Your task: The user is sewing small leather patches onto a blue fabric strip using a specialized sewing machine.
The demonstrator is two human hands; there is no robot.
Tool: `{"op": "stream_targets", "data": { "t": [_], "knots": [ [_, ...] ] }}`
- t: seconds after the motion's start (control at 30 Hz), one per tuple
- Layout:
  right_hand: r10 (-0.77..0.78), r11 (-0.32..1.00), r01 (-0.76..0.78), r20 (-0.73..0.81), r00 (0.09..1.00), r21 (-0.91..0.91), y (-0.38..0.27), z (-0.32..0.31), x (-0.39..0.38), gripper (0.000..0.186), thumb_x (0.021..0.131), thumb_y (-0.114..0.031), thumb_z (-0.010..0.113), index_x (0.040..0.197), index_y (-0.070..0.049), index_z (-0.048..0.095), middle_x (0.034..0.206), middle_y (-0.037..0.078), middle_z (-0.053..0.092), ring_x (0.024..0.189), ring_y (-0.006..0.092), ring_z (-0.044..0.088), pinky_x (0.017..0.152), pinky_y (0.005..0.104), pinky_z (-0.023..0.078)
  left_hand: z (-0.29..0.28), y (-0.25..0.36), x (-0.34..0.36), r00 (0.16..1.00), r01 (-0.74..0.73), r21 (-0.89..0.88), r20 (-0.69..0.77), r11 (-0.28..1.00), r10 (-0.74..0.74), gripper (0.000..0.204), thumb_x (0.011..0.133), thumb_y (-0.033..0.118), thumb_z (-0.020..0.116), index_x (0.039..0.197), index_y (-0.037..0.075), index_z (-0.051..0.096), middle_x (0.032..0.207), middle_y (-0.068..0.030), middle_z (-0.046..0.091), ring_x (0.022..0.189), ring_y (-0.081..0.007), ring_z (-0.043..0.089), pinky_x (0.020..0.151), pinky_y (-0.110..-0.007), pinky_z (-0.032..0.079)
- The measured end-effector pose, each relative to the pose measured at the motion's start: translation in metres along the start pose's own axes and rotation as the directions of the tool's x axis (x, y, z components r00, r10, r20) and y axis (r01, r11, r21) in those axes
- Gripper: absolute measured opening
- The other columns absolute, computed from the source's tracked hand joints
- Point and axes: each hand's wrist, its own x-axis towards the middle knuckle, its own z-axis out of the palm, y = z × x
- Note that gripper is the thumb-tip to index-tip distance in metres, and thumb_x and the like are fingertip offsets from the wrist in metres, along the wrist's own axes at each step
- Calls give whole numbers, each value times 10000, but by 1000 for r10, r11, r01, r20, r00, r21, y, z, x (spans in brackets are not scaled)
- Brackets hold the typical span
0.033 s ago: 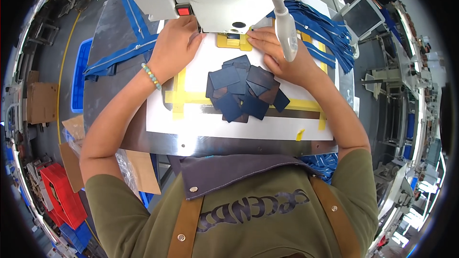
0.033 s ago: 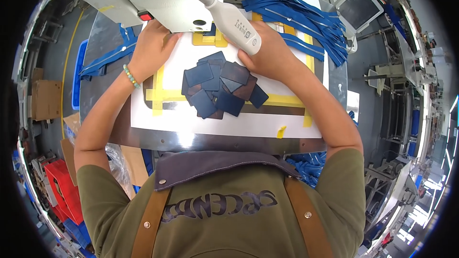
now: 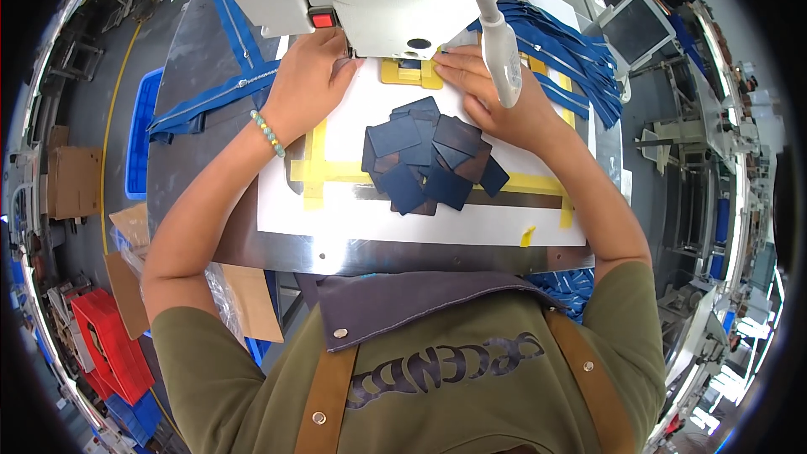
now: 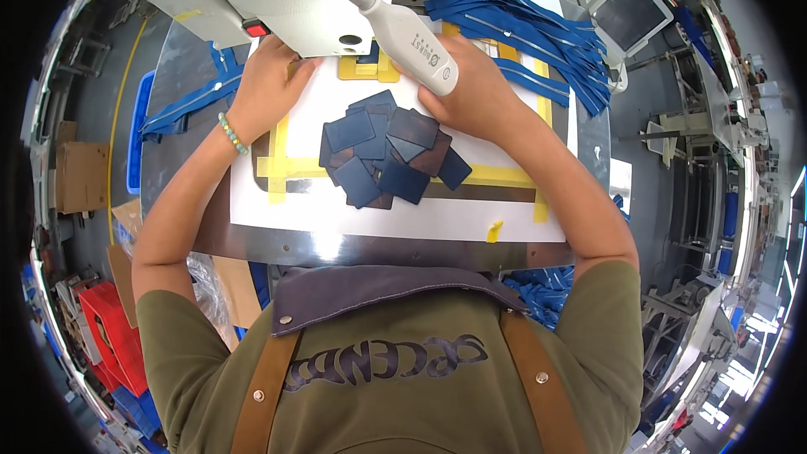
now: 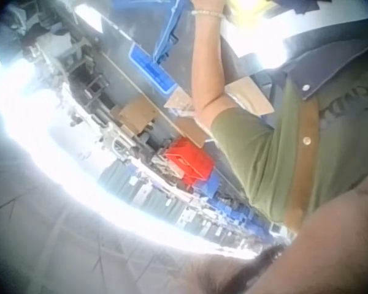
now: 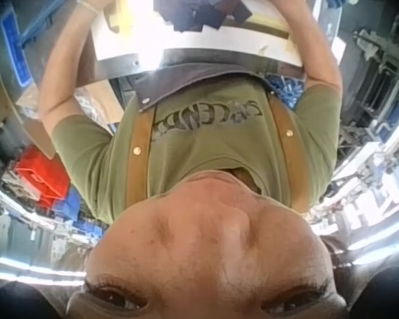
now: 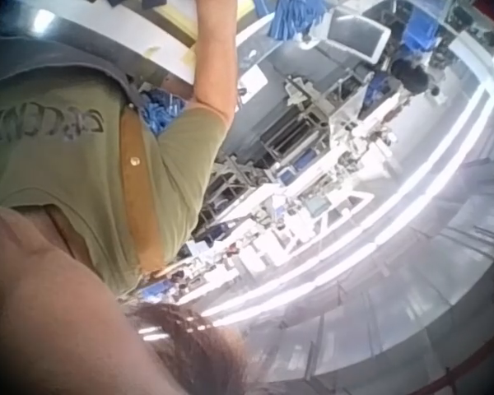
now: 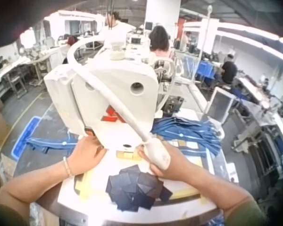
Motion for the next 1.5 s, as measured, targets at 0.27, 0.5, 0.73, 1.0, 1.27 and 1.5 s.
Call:
{"op": "stream_targets", "data": {
  "t": [0.27,0.5,0.73,1.0,1.27,1.5],
  "knots": [
    [90,993,-89,-1,996,-80,8,8,-4,343,890,-82,774,1231,-41,773,1260,96,763,1148,279,728,975,425,610,-5,13,7,997,-1,-95,76,996,8,284,999,193,687,1163,-37,712,1100,-190,704,966,-360,691,872,-465,554],
    [43,999,-43,-131,990,7,6,19,2,199,880,-7,747,1072,-45,787,1085,76,762,1001,287,744,858,413,625,-2,16,-7,989,-88,-121,110,989,101,300,1031,191,690,1286,33,676,952,-140,669,830,-296,682,755,-405,543],
    [-105,991,88,-174,979,-103,20,8,19,220,887,-13,732,1094,-85,714,986,98,704,938,338,715,805,444,603,-1,14,-2,984,-160,28,87,987,157,307,1038,127,655,1333,48,684,1018,-172,745,852,-336,716,766,-423,567],
    [-130,990,129,20,991,52,-55,-38,-22,112,995,-91,651,1094,-39,652,1024,153,677,975,368,686,807,472,556,-32,40,-19,918,-395,93,30,914,394,397,954,213,795,1328,101,723,916,-91,762,707,-260,696,640,-366,544],
    [275,503,-374,266,924,779,-69,-58,-27,248,1138,-246,567,1078,-18,646,923,-8,576,838,83,570,793,290,522,-47,62,-19,883,-468,34,-21,883,469,552,900,289,856,1385,74,704,1030,-133,734,858,-253,707,752,-313,559],
    [379,320,-567,446,811,759,-26,-21,-9,261,1112,-298,619,1149,-59,719,871,-33,591,786,66,564,787,247,503,-14,75,-8,894,362,-708,448,606,-11,439,1090,169,662,1476,-28,591,1244,-134,758,1046,-124,727,936,-265,572]
  ]
}}
